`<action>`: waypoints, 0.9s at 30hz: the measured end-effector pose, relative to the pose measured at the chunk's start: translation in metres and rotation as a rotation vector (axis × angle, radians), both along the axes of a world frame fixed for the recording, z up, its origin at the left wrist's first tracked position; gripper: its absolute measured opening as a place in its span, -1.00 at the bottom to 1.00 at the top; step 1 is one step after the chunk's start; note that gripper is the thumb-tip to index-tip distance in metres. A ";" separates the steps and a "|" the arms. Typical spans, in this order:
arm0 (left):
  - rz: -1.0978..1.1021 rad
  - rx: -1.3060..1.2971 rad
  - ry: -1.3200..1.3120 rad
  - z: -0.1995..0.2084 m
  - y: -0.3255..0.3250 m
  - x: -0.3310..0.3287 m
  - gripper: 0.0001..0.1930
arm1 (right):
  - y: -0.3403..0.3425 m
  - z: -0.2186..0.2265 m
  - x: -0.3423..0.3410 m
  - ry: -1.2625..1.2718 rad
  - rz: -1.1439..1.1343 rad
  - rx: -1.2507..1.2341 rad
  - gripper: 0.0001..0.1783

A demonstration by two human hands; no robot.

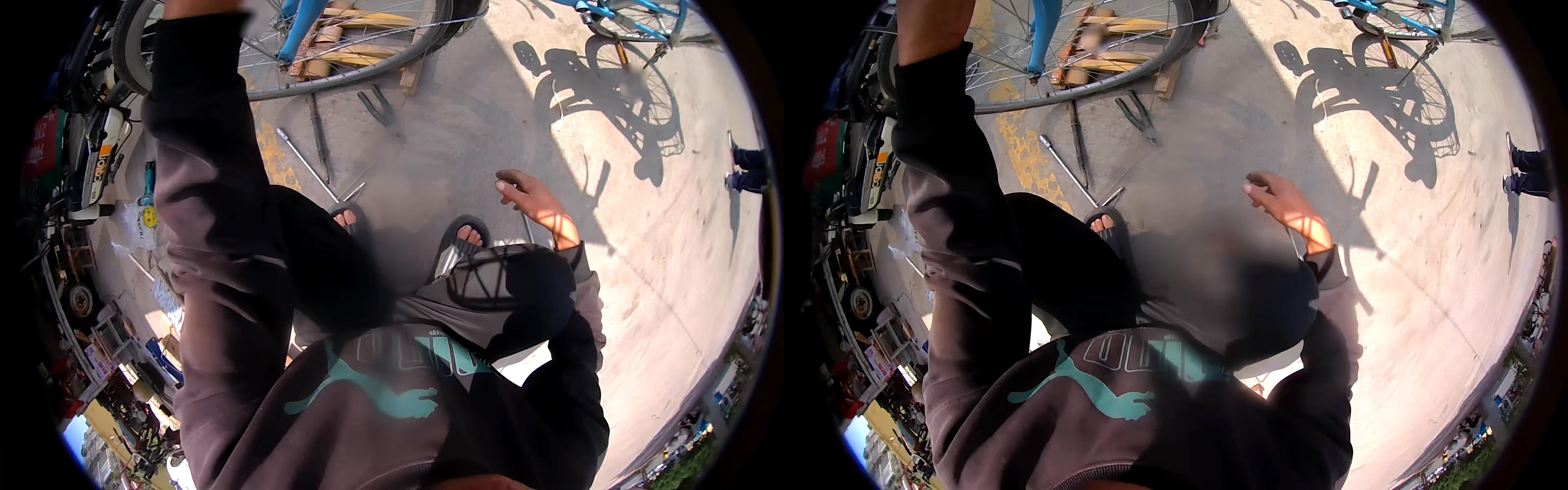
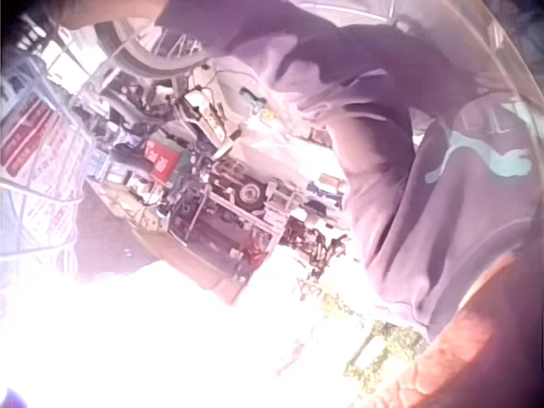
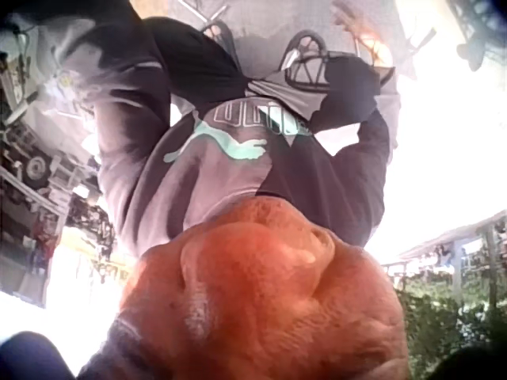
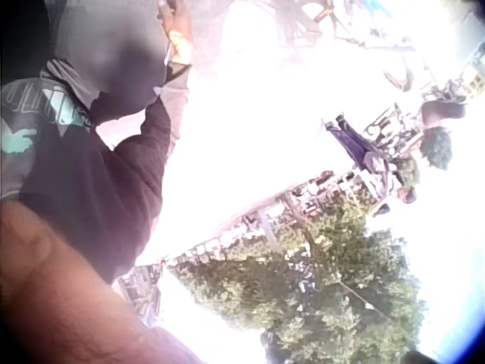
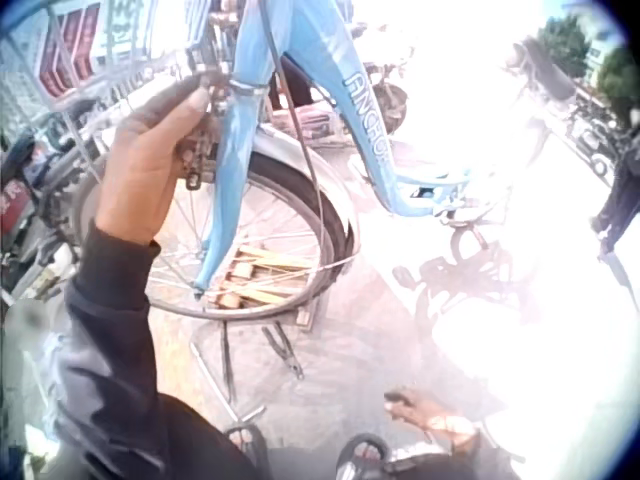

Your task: The person uses a wrench to tighten a bolt on the front fork of a blue bicycle. They then use a screwdriver to adjust the brake cable tension near the front wheel. The person works on the bicycle in an outdoor setting with other vehicles nearby.

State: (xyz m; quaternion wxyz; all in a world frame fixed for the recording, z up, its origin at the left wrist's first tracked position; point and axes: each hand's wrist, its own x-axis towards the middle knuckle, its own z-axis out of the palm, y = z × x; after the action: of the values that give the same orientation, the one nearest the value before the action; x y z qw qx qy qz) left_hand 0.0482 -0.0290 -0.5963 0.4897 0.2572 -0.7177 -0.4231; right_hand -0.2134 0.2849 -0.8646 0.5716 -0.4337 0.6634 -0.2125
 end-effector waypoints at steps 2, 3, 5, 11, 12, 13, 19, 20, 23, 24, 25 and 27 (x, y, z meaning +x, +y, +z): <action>0.067 -0.010 -0.024 0.013 0.011 0.006 -0.55 | -0.086 0.014 0.046 -0.034 0.132 -0.047 -0.25; 0.068 -0.008 -0.026 0.014 0.011 0.000 -0.52 | -0.118 -0.002 0.057 0.019 0.149 -0.078 -0.24; 0.008 -0.200 -0.089 0.009 0.004 0.016 -0.47 | -0.184 0.008 0.096 -0.064 0.133 -0.054 -0.35; 0.367 -0.114 -0.142 -0.016 0.060 0.046 -0.67 | -0.213 0.002 0.134 -0.677 -0.066 -0.212 -0.44; 0.274 -0.051 -0.238 -0.027 0.083 0.050 -0.63 | -0.186 0.039 0.130 -0.682 -0.143 -0.214 -0.46; 0.250 -0.160 -0.344 -0.042 0.103 0.055 -0.58 | -0.160 0.084 0.135 -0.706 -0.197 -0.219 -0.45; -0.875 0.566 -0.393 -0.085 0.168 -0.001 -0.66 | -0.081 0.246 0.059 -0.987 -0.556 -0.892 -0.50; -0.981 0.629 -0.374 -0.076 0.169 -0.004 -0.70 | -0.065 0.250 0.022 -1.084 -0.471 -0.961 -0.51; -1.114 0.662 -0.227 -0.082 0.161 -0.007 -0.73 | -0.002 0.263 -0.084 -1.170 -0.589 -1.114 -0.56; -1.115 0.429 -0.296 -0.074 0.145 -0.003 -0.72 | 0.017 0.251 -0.130 -1.200 -0.592 -1.097 -0.58; -1.106 0.198 -0.358 -0.068 0.133 0.002 -0.70 | 0.027 0.234 -0.165 -1.228 -0.597 -1.077 -0.59; -0.770 -0.040 -0.611 -0.054 0.127 0.020 -0.78 | 0.010 0.200 -0.190 -0.969 -0.858 -0.862 -0.65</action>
State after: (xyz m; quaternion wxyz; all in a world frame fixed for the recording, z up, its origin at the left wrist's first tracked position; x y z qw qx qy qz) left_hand 0.0683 0.0980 -0.6508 0.0696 0.0762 -0.8793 -0.4649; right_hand -0.4031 0.2947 -0.6647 0.4465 -0.1815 0.3080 -0.8203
